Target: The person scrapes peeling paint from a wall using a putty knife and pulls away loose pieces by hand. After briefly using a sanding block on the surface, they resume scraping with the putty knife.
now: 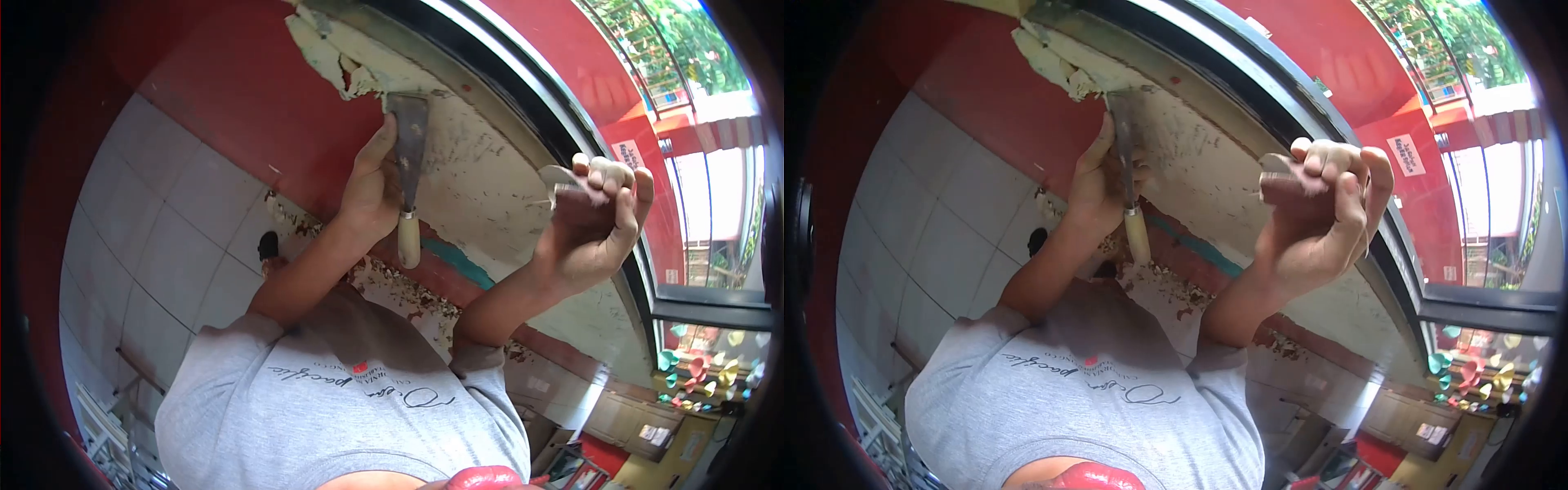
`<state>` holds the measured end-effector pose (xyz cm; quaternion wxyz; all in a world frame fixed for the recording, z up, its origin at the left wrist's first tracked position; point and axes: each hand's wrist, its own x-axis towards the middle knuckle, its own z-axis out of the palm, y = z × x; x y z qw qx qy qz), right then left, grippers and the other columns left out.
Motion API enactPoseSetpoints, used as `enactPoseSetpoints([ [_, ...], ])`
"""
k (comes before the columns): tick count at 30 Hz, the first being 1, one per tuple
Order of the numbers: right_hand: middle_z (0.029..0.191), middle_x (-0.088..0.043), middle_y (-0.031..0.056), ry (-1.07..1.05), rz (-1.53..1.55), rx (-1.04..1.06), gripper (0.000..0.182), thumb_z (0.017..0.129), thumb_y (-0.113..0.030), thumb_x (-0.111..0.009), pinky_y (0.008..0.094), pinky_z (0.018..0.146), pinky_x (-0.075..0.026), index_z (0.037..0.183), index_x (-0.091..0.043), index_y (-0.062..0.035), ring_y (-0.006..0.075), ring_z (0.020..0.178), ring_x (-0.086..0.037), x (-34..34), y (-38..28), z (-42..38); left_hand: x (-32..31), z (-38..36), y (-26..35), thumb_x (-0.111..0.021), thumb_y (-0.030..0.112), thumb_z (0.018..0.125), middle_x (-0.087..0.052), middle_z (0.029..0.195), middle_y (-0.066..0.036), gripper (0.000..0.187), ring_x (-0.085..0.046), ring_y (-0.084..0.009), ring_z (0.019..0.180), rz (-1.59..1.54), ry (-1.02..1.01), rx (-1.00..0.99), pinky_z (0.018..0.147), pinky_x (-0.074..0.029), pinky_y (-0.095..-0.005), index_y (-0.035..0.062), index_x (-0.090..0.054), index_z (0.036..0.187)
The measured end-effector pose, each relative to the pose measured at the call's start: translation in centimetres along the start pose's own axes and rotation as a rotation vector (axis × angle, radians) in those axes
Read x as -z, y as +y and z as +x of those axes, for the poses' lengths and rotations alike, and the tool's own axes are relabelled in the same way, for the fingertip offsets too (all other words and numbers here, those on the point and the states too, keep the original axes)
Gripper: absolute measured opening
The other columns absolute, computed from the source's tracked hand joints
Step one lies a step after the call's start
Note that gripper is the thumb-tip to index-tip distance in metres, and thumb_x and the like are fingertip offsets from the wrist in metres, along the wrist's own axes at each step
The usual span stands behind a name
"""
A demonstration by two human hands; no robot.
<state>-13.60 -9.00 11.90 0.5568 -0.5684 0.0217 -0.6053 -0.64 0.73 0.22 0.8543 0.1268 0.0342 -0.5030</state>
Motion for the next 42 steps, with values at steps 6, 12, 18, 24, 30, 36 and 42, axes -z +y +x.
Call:
enactPoseSetpoints([
  [6,0.093,-0.056,0.011,-0.081,-0.358,-0.037,0.031,0.084,0.005,-0.057,0.0315,0.08,-0.049,0.111,-0.044,-0.0032,0.0155,0.073,-0.06,1.4,-0.1,-0.2,-1.4,-0.3,-0.5,-0.061,0.037,0.095,-0.052,0.07,0.006,0.023,-0.05,-0.0046,0.062,-0.016,0.077,-0.067,0.052,-0.037,-0.0189,0.015,-0.063,0.087],
  [12,0.09,-0.068,0.01,-0.128,-0.624,0.055,0.031,0.081,-0.006,-0.075,0.0299,0.068,-0.051,0.103,-0.055,-0.0007,0.0161,0.07,-0.065,2.4,0.1,-1.0,-0.3,0.0,-0.5,-0.061,0.035,0.095,-0.053,0.071,0.005,0.022,-0.055,-0.0054,0.065,-0.014,-0.038,-0.072,0.051,-0.041,-0.0199,0.0142,-0.064,0.089],
  [18,0.107,-0.067,0.0177,0.022,-1.237,0.871,0.025,0.088,-0.004,-0.065,0.0365,0.088,-0.055,0.109,-0.062,0.0082,0.0275,0.099,-0.067,7.0,-4.7,0.6,0.3,0.4,-0.5,-0.062,0.032,0.095,-0.055,0.07,0.005,0.02,-0.054,-0.0064,0.062,-0.089,-0.079,-0.061,0.051,-0.042,-0.0204,0.0133,-0.065,0.088],
  [24,0.124,-0.059,0.0158,-0.075,-1.689,0.882,0.033,0.085,0.0,-0.052,0.0462,0.103,-0.042,0.116,-0.061,-0.001,0.0359,0.122,-0.053,10.8,-3.3,-0.1,0.8,0.8,-0.6,-0.061,0.033,0.095,-0.056,0.071,0.004,0.02,-0.053,-0.007,0.062,-0.074,-0.098,-0.07,0.052,-0.042,-0.0205,0.0128,-0.065,0.092],
  [30,0.122,-0.057,0.0159,-0.051,-1.518,0.703,0.03,0.084,-0.002,-0.058,0.0451,0.102,-0.044,0.113,-0.062,-0.0008,0.0344,0.119,-0.055,13.2,-2.9,-1.2,0.7,0.7,-0.8,-0.061,0.033,0.095,-0.058,0.08,0.004,0.021,-0.054,-0.0075,0.066,-0.017,-0.088,-0.1,0.053,-0.042,-0.0211,0.013,-0.064,0.1],
  [36,0.106,-0.054,0.0074,0.09,-1.671,0.899,0.025,0.074,-0.007,-0.079,0.0386,0.089,-0.049,0.097,-0.07,-0.0075,0.0253,0.102,-0.055,13.0,-5.0,0.1,1.4,1.4,-1.0,-0.06,0.033,0.096,-0.058,0.082,0.003,0.021,-0.054,-0.0084,0.066,-0.078,-0.132,-0.088,0.054,-0.042,-0.0218,0.0128,-0.063,0.099],
  [42,0.091,-0.059,0.0034,0.058,-1.6,0.823,0.023,0.073,-0.009,-0.082,0.0344,0.074,-0.047,0.093,-0.071,-0.009,0.0197,0.088,-0.055,10.9,-6.2,2.2,1.6,1.5,-1.1,-0.059,0.032,0.096,-0.058,0.083,0.003,0.021,-0.055,-0.009,0.068,-0.088,-0.166,-0.091,0.053,-0.042,-0.0216,0.0122,-0.063,0.1],
])
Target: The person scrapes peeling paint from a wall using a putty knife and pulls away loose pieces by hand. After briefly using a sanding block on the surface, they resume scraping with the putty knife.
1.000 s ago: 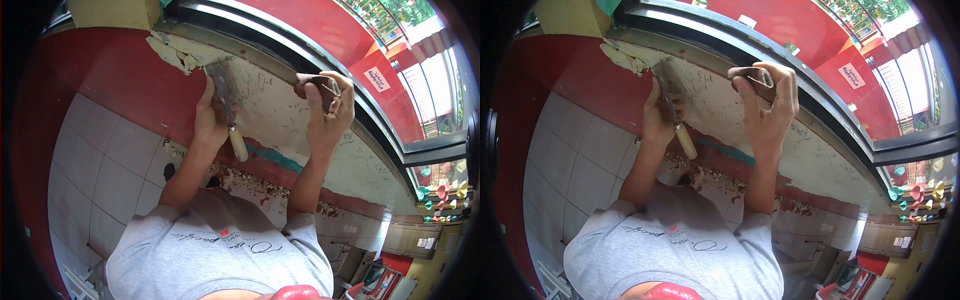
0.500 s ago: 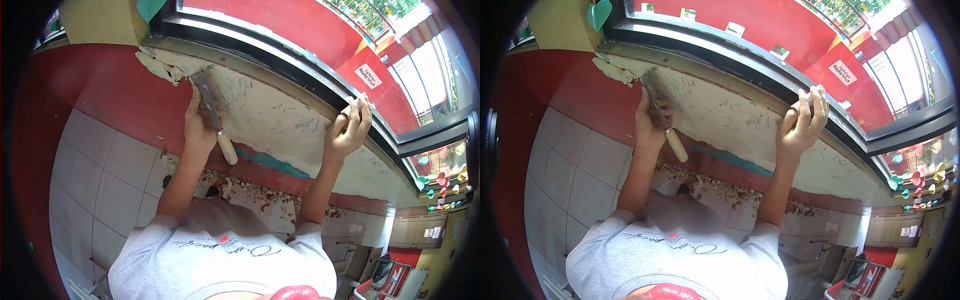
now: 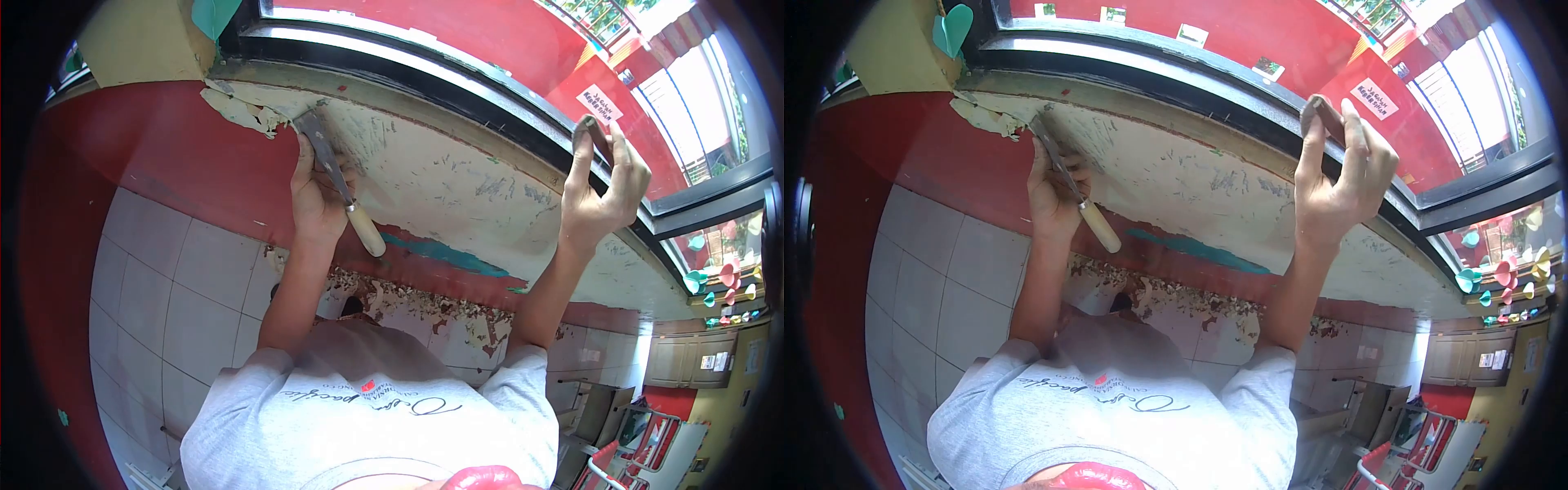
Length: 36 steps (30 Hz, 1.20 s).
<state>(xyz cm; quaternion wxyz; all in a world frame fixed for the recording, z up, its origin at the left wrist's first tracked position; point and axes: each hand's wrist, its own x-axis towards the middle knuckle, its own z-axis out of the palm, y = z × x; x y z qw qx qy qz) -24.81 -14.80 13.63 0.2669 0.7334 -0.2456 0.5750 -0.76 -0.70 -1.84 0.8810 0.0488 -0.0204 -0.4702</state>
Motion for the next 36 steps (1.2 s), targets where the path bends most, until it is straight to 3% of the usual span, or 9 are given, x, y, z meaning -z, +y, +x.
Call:
enactPoseSetpoints([
  [8,0.093,-0.067,0.0035,-0.244,0.112,-0.004,0.017,0.078,-0.018,-0.078,0.04,0.079,-0.046,0.088,-0.071,-0.0058,0.023,0.088,-0.06,-0.6,0.1,0.3,-0.7,-0.3,0.0,-0.059,0.033,0.096,-0.058,0.082,0.003,0.021,-0.052,-0.0084,0.067,0.009,0.002,0.008,0.053,-0.041,-0.0208,0.0123,-0.064,0.098],
  [13,0.123,-0.061,0.0113,-0.296,0.274,0.039,0.034,0.08,-0.019,-0.076,0.0437,0.108,-0.036,0.11,-0.066,-0.0063,0.0336,0.127,-0.049,-0.3,1.4,-1.3,-1.2,-0.5,-0.2,-0.059,0.033,0.096,-0.058,0.08,0.004,0.021,-0.051,-0.0082,0.066,0.001,0.035,-0.016,0.053,-0.041,-0.0213,0.0123,-0.064,0.097],
  [18,0.132,-0.053,0.0118,-0.207,0.206,0.083,0.04,0.078,-0.02,-0.078,0.0496,0.108,-0.035,0.113,-0.064,-0.0064,0.036,0.131,-0.043,0.6,1.3,-1.6,-0.8,-0.3,-0.3,-0.06,0.033,0.095,-0.058,0.079,0.005,0.021,-0.051,-0.0083,0.065,-0.016,-0.036,0.008,0.054,-0.042,-0.0218,0.0126,-0.065,0.098],
  [20,0.123,-0.056,0.0142,-0.084,0.082,0.124,0.034,0.082,-0.015,-0.073,0.0463,0.102,-0.043,0.111,-0.062,-0.0027,0.0334,0.122,-0.051,0.9,0.3,-1.7,-0.9,-0.3,-0.4,-0.061,0.033,0.095,-0.059,0.08,0.006,0.021,-0.051,-0.0083,0.066,-0.023,-0.031,0.007,0.055,-0.042,-0.0214,0.0131,-0.065,0.099],
  [23,0.097,-0.064,0.0152,0.012,0.486,-0.006,0.023,0.084,-0.01,-0.07,0.0382,0.081,-0.051,0.103,-0.063,0.0003,0.0274,0.089,-0.063,-0.3,-4.0,-4.2,-1.1,-0.2,-0.4,-0.061,0.033,0.094,-0.058,0.08,0.006,0.021,-0.051,-0.0082,0.067,-0.064,-0.035,0.03,0.056,-0.042,-0.0207,0.014,-0.064,0.101],
  [25,0.079,-0.066,0.0112,-0.395,0.526,-0.181,0.026,0.087,-0.009,-0.067,0.0327,0.07,-0.051,0.111,-0.062,-0.0015,0.0207,0.07,-0.064,0.1,-9.7,-4.6,-1.2,-0.3,-0.5,-0.063,0.034,0.093,-0.054,0.081,0.006,0.021,-0.051,-0.0081,0.069,-0.161,-0.115,0.075,0.057,-0.042,-0.0199,0.0157,-0.063,0.104],
  [27,0.082,-0.067,0.0154,-0.852,0.645,-0.414,0.034,0.09,-0.014,-0.065,0.0326,0.069,-0.05,0.121,-0.057,-0.0012,0.0208,0.07,-0.065,-0.1,-13.1,-4.8,-2.0,-0.5,-0.5,-0.058,0.041,0.095,-0.055,0.08,0.003,0.026,-0.05,-0.0089,0.067,-0.179,-0.059,0.055,0.056,-0.042,-0.0214,0.0152,-0.06,0.102],
  [32,0.074,-0.066,0.0219,-0.907,0.957,-0.378,0.043,0.095,-0.022,-0.058,0.0416,0.06,-0.05,0.129,-0.046,0.001,0.0364,0.066,-0.067,-2.8,-17.1,-5.0,-0.6,-0.6,-0.7,-0.05,0.046,0.098,-0.06,0.095,0.0,0.033,-0.056,-0.014,0.078,0.039,-0.082,0.047,0.07,-0.051,-0.033,0.0163,-0.059,0.11],
  [36,0.082,-0.065,0.0282,-0.925,0.785,-0.403,0.039,0.096,-0.019,-0.054,0.0462,0.065,-0.049,0.125,-0.044,0.0036,0.0429,0.077,-0.066,-4.3,-19.4,-4.5,-2.7,-1.6,-1.1,-0.042,0.047,0.101,-0.06,0.107,-0.003,0.042,-0.057,-0.017,0.1,0.153,0.118,0.032,0.093,-0.046,-0.0323,0.0111,-0.056,0.118],
])
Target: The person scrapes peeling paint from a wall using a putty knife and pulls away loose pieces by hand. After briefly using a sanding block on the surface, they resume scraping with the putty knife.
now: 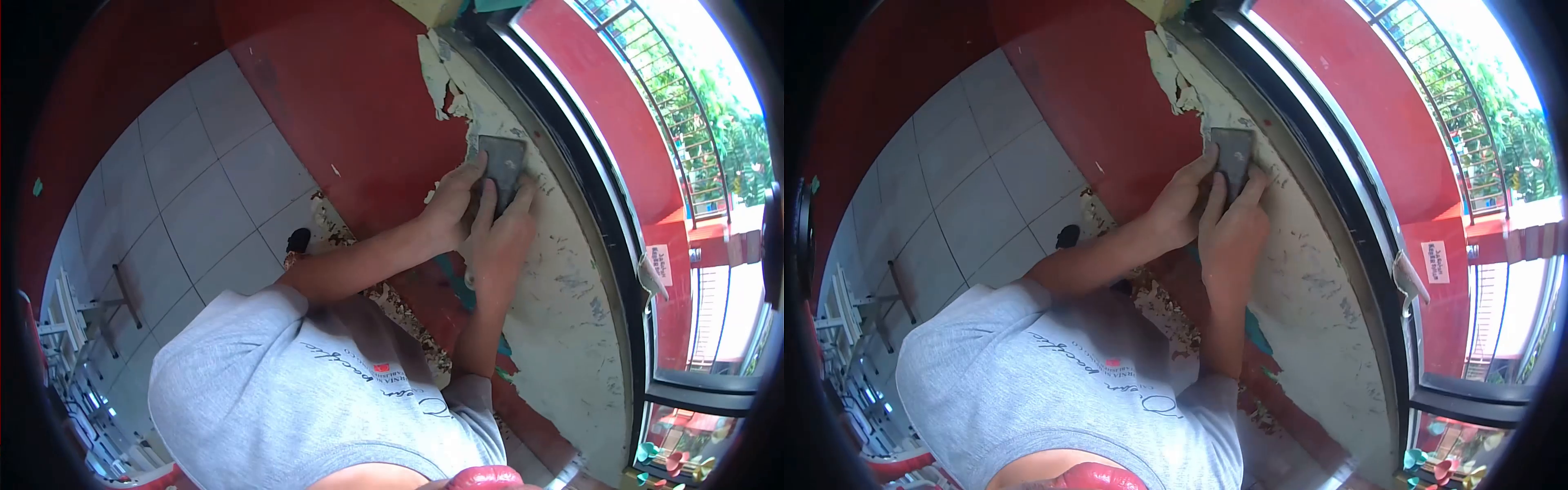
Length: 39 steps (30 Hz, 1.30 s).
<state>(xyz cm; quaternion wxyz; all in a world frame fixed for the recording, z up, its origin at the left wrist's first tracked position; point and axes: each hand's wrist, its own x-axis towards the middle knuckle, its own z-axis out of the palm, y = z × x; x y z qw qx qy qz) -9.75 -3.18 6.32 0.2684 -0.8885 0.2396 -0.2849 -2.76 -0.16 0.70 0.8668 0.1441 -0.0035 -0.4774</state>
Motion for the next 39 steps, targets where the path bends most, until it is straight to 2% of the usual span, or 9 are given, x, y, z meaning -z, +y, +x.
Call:
enactPoseSetpoints([
  [2,0.089,-0.064,0.0308,-0.012,-0.049,-0.026,0.037,0.095,-0.018,-0.054,0.0463,0.07,-0.049,0.123,-0.045,0.0058,0.0449,0.084,-0.065,-0.2,0.3,0.9,0.0,0.2,0.1,-0.043,0.042,0.102,-0.059,0.099,-0.004,0.035,-0.058,-0.0154,0.089,0.006,0.002,0.008,0.08,-0.052,-0.0344,0.0102,-0.054,0.113],
  [4,0.074,-0.063,0.0298,0.021,-0.14,0.062,0.029,0.096,-0.016,-0.052,0.0506,0.058,-0.049,0.117,-0.044,0.0019,0.0443,0.072,-0.065,-0.5,0.4,1.5,0.4,0.2,0.3,-0.043,0.041,0.102,-0.059,0.1,-0.004,0.035,-0.059,-0.0147,0.091,0.006,-0.008,0.023,0.082,-0.052,-0.034,0.01,-0.054,0.113],
  [12,0.072,-0.061,0.0312,-0.024,-0.175,0.066,0.026,0.095,-0.013,-0.052,0.0513,0.058,-0.047,0.111,-0.051,0.0079,0.0472,0.07,-0.063,-0.6,-1.7,3.3,0.6,0.5,1.0,-0.041,0.043,0.102,-0.061,0.111,0.0,0.038,-0.058,-0.0105,0.103,-0.084,-0.08,0.041,0.091,-0.047,-0.0287,0.0137,-0.056,0.12],
  [14,0.071,-0.061,0.0307,-0.074,-0.219,0.056,0.025,0.095,-0.012,-0.051,0.051,0.059,-0.048,0.11,-0.052,0.0083,0.047,0.07,-0.063,-0.6,-1.9,3.2,1.1,1.0,1.0,-0.044,0.042,0.101,-0.062,0.107,0.002,0.035,-0.059,-0.0098,0.1,-0.252,-0.337,0.075,0.09,-0.048,-0.0277,0.014,-0.058,0.118],
  [24,0.067,-0.061,0.0288,0.012,-0.292,0.098,0.024,0.098,-0.019,-0.05,0.0521,0.057,-0.048,0.097,-0.055,0.0037,0.0465,0.067,-0.063,-1.7,-0.7,2.9,1.0,0.9,1.4,-0.05,0.039,0.1,-0.064,0.102,0.002,0.03,-0.06,-0.01,0.096,-0.336,-0.296,0.128,0.086,-0.05,-0.0271,0.0134,-0.061,0.111],
  [26,0.066,-0.062,0.0264,0.005,-0.304,0.074,0.022,0.098,-0.019,-0.045,0.0531,0.059,-0.051,0.098,-0.049,0.0023,0.0464,0.065,-0.064,-2.2,-0.1,2.8,0.6,0.6,1.6,-0.049,0.039,0.1,-0.064,0.1,0.002,0.03,-0.06,-0.0106,0.096,-0.166,-0.101,0.031,0.086,-0.05,-0.0273,0.0133,-0.062,0.11],
  [30,0.066,-0.062,0.0264,-0.024,-0.294,0.117,0.023,0.098,-0.022,-0.045,0.0536,0.059,-0.051,0.1,-0.047,0.0009,0.0464,0.066,-0.064,-1.9,-0.1,2.9,2.5,1.4,1.9,-0.045,0.04,0.101,-0.062,0.108,-0.001,0.034,-0.059,-0.0137,0.1,-0.255,-0.318,0.216,0.09,-0.048,-0.032,0.0128,-0.057,0.117],
  [36,0.067,-0.065,0.0215,-0.037,-0.314,0.06,0.021,0.099,-0.022,-0.043,0.0514,0.055,-0.051,0.101,-0.045,-0.0015,0.0445,0.064,-0.064,-2.8,0.7,2.8,0.8,1.0,1.9,-0.047,0.038,0.101,-0.063,0.097,0.003,0.029,-0.06,-0.0101,0.093,-0.03,-0.037,-0.034,0.085,-0.049,-0.0264,0.0138,-0.062,0.106],
  [39,0.068,-0.065,0.0208,-0.045,-0.302,0.076,0.021,0.1,-0.022,-0.042,0.0515,0.055,-0.051,0.101,-0.044,-0.0013,0.0433,0.062,-0.064,-2.5,0.9,2.6,2.0,1.4,1.5,-0.047,0.038,0.101,-0.063,0.097,0.003,0.029,-0.059,-0.0099,0.093,-0.172,-0.204,0.044,0.084,-0.049,-0.0256,0.0137,-0.062,0.107],
])
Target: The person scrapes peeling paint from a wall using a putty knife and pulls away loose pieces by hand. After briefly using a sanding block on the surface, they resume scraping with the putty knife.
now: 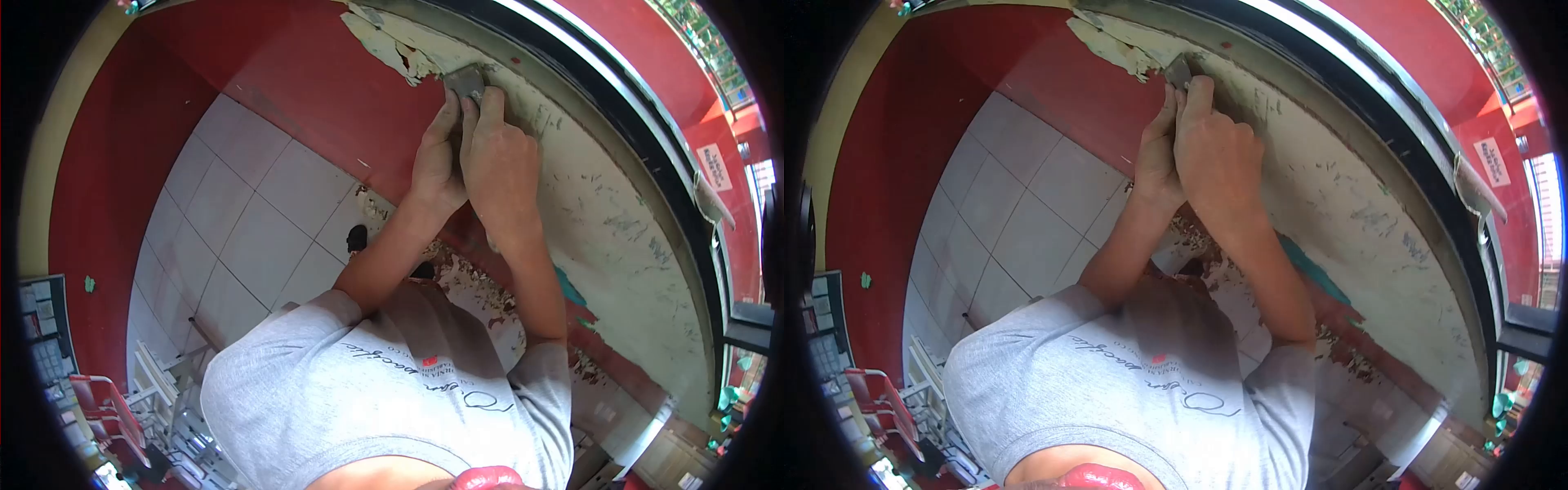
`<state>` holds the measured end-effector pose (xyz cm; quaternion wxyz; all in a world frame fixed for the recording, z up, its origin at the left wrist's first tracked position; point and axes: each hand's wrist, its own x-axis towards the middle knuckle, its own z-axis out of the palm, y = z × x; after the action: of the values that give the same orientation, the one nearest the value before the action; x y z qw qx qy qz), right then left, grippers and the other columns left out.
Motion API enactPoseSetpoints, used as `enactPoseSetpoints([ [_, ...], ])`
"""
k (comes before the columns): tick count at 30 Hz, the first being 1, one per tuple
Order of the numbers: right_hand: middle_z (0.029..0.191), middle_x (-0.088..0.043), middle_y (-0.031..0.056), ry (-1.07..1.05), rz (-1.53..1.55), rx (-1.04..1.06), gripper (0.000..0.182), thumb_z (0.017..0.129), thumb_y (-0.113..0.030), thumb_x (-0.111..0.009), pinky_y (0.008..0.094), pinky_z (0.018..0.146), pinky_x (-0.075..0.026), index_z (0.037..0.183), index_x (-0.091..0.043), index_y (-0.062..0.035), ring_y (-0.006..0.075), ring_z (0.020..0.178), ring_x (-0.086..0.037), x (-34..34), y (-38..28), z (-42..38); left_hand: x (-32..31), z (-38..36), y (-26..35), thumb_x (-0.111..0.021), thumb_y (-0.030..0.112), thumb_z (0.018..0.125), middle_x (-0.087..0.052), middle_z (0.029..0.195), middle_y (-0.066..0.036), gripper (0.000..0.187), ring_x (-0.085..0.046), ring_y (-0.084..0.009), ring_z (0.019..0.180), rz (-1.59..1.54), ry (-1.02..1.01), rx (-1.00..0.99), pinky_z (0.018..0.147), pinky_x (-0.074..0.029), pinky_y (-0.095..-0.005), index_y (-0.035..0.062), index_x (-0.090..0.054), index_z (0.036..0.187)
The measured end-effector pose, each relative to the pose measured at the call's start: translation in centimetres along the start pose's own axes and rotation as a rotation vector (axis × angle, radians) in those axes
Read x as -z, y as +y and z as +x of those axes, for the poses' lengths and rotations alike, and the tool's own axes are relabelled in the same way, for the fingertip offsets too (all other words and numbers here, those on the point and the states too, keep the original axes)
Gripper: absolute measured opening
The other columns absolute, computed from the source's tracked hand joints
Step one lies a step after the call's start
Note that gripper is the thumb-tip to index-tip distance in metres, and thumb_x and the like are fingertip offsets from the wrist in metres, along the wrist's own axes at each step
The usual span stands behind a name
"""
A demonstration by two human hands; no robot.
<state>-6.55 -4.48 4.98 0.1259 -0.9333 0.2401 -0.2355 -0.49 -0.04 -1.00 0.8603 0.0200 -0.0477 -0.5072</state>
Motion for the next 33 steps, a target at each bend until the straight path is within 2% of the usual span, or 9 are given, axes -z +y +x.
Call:
enactPoseSetpoints([
  [2,0.066,-0.065,0.0221,0.026,0.017,0.021,0.023,0.1,-0.023,-0.042,0.052,0.055,-0.051,0.1,-0.044,-0.0004,0.0428,0.061,-0.065,-0.5,0.8,-0.3,-0.2,0.1,-0.3,-0.048,0.037,0.101,-0.063,0.097,0.002,0.028,-0.059,-0.0108,0.094,0.093,0.146,-0.087,0.084,-0.049,-0.0259,0.0137,-0.061,0.109],
  [5,0.065,-0.064,0.0228,0.035,0.027,0.054,0.024,0.099,-0.023,-0.042,0.0513,0.055,-0.052,0.099,-0.044,0.0004,0.0421,0.062,-0.065,0.3,-0.5,0.8,0.6,0.7,1.2,-0.049,0.034,0.101,-0.061,0.107,0.0,0.028,-0.058,-0.0131,0.101,0.075,-0.08,0.001,0.091,-0.047,-0.0308,0.0124,-0.058,0.116],
  [12,0.066,-0.064,0.023,-0.015,0.041,0.026,0.023,0.1,-0.023,-0.041,0.0507,0.054,-0.052,0.098,-0.043,-0.0002,0.0425,0.062,-0.066,0.1,0.2,1.0,0.7,1.1,1.0,-0.05,0.035,0.1,-0.062,0.107,0.0,0.03,-0.059,-0.0138,0.102,0.168,0.028,-0.12,0.091,-0.047,-0.0309,0.0114,-0.058,0.116],
  [15,0.065,-0.064,0.0226,0.075,0.025,0.073,0.024,0.101,-0.024,-0.041,0.0506,0.053,-0.052,0.097,-0.043,-0.0007,0.0421,0.062,-0.066,-0.1,0.0,0.5,1.2,0.7,1.4,-0.049,0.036,0.1,-0.063,0.107,-0.001,0.031,-0.059,-0.014,0.101,0.045,-0.018,0.059,0.091,-0.048,-0.031,0.0111,-0.058,0.117],
  [19,0.064,-0.064,0.0224,0.054,0.035,0.032,0.024,0.1,-0.025,-0.042,0.0509,0.052,-0.052,0.097,-0.043,-0.0009,0.0417,0.06,-0.066,-0.6,0.4,0.8,-0.3,1.0,0.9,-0.044,0.043,0.101,-0.062,0.104,0.0,0.035,-0.058,-0.0133,0.101,0.243,0.062,-0.105,0.088,-0.049,-0.0305,0.014,-0.059,0.113],
  [24,0.063,-0.063,0.0232,0.072,0.001,0.062,0.023,0.1,-0.024,-0.043,0.0507,0.052,-0.052,0.098,-0.044,-0.0007,0.0426,0.06,-0.065,-0.5,-0.2,0.7,0.1,0.7,1.3,-0.044,0.043,0.101,-0.063,0.101,0.001,0.034,-0.059,-0.012,0.099,0.133,-0.014,-0.01,0.086,-0.05,-0.0288,0.0149,-0.061,0.111],
  [27,0.064,-0.063,0.0234,0.067,0.053,0.052,0.024,0.1,-0.024,-0.044,0.0504,0.052,-0.052,0.098,-0.045,-0.0004,0.0427,0.06,-0.065,-0.5,0.0,1.2,-0.3,1.3,1.4,-0.044,0.042,0.101,-0.063,0.101,0.001,0.033,-0.06,-0.0111,0.097,0.211,0.004,-0.123,0.084,-0.05,-0.0282,0.0151,-0.061,0.109],
  [30,0.062,-0.061,0.0249,0.13,0.09,0.051,0.023,0.098,-0.022,-0.051,0.0511,0.053,-0.05,0.1,-0.05,0.0001,0.0431,0.058,-0.063,-0.6,-0.5,1.1,-0.3,0.8,1.5,-0.045,0.042,0.101,-0.063,0.1,0.002,0.033,-0.06,-0.011,0.095,0.116,0.025,-0.003,0.084,-0.05,-0.0279,0.0147,-0.061,0.107],
  [33,0.063,-0.062,0.0259,0.092,0.089,0.017,0.02,0.097,-0.019,-0.052,0.0515,0.054,-0.05,0.1,-0.051,0.0005,0.0444,0.06,-0.063,-0.7,-0.2,0.8,-0.1,0.9,1.0,-0.045,0.042,0.101,-0.063,0.1,0.001,0.033,-0.06,-0.0108,0.095,0.204,0.03,-0.133,0.085,-0.05,-0.0286,0.0142,-0.061,0.109],
])
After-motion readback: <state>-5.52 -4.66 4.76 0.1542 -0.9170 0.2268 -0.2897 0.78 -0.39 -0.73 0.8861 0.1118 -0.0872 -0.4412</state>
